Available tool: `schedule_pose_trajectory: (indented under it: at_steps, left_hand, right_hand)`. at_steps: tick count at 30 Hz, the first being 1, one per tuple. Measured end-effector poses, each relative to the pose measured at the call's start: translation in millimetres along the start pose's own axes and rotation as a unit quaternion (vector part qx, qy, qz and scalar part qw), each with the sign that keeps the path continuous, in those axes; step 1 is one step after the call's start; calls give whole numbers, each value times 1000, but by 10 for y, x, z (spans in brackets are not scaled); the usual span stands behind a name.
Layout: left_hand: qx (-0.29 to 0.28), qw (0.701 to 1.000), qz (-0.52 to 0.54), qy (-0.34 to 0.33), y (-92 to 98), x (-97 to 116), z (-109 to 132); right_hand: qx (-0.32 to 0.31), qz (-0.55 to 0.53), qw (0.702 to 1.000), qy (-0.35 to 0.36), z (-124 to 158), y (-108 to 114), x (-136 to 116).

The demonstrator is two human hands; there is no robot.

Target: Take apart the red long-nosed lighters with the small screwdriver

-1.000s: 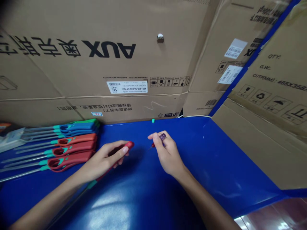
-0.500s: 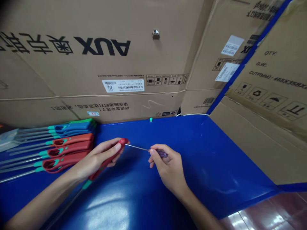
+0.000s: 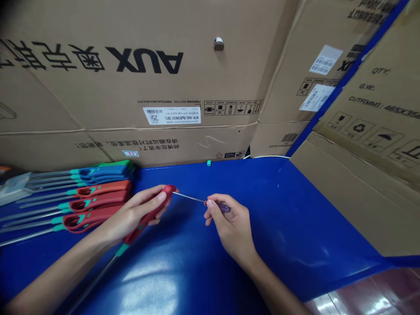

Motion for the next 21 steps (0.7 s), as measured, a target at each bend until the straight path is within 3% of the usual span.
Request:
schedule_pose_trajectory:
  at_steps: [21]
  left_hand:
    - [8, 1000, 7, 0, -1, 32, 11]
  right_hand:
    - [-6, -1, 1000, 8, -2, 0, 15]
Point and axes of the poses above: each hand's wrist, its own z-axis away from the middle knuckle, its own y-axis out of the back of the hand, x = y × z, the point moved 6 cm from there along -z, towards the middle knuckle, and after that the axes turned 14 degrees about -x, right-handed, at the moved point
